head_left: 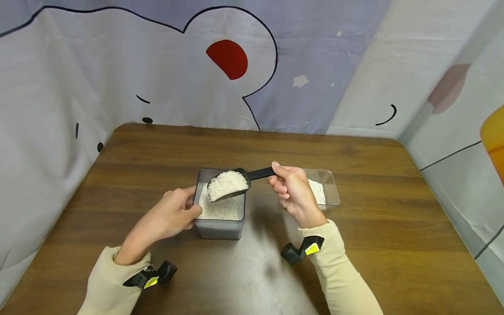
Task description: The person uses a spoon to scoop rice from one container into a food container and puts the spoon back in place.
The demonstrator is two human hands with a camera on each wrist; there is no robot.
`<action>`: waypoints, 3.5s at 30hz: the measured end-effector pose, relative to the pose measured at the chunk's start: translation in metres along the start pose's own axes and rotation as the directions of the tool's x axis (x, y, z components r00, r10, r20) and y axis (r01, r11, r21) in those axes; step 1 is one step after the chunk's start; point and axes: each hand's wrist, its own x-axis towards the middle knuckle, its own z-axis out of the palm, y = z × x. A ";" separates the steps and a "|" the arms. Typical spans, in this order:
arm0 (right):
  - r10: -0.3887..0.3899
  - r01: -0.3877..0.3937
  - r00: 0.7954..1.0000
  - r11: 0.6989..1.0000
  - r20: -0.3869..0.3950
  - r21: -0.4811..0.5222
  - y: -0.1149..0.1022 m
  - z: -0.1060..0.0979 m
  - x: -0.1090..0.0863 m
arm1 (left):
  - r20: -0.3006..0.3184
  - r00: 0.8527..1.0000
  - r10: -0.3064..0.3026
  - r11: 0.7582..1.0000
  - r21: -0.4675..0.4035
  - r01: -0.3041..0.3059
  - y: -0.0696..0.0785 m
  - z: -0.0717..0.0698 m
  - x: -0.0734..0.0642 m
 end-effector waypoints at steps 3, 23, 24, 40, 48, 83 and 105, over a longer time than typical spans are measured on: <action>-0.010 0.009 1.000 0.999 0.023 0.036 -0.006 -0.003 -0.002 | 0.004 1.000 0.007 1.000 0.019 -0.007 -0.001 0.000 -0.001; -0.103 0.091 0.993 0.978 0.057 0.187 -0.045 -0.055 -0.003 | -0.018 0.997 0.079 0.995 0.057 -0.078 -0.003 0.001 -0.003; -0.104 0.091 0.993 0.976 0.060 0.198 -0.046 -0.059 -0.003 | -0.018 0.997 0.078 0.995 0.058 -0.077 -0.003 0.001 -0.003; -0.185 0.177 0.983 0.933 -0.002 0.313 -0.073 -0.117 -0.010 | -0.016 0.999 0.047 0.998 0.041 -0.047 -0.001 0.000 -0.004; -0.217 0.218 0.976 0.949 -0.030 0.230 -0.080 -0.143 -0.019 | -0.008 0.999 0.045 0.998 0.047 -0.044 0.000 -0.001 -0.005; -0.427 0.155 0.828 0.797 -0.363 -0.584 -0.090 -0.137 -0.039 | 0.000 0.999 0.046 0.998 0.036 -0.046 -0.001 -0.002 -0.007; -0.224 0.213 0.968 0.971 -0.111 -0.106 -0.059 -0.060 -0.018 | 0.005 0.999 0.053 0.998 0.034 -0.053 -0.001 -0.001 -0.005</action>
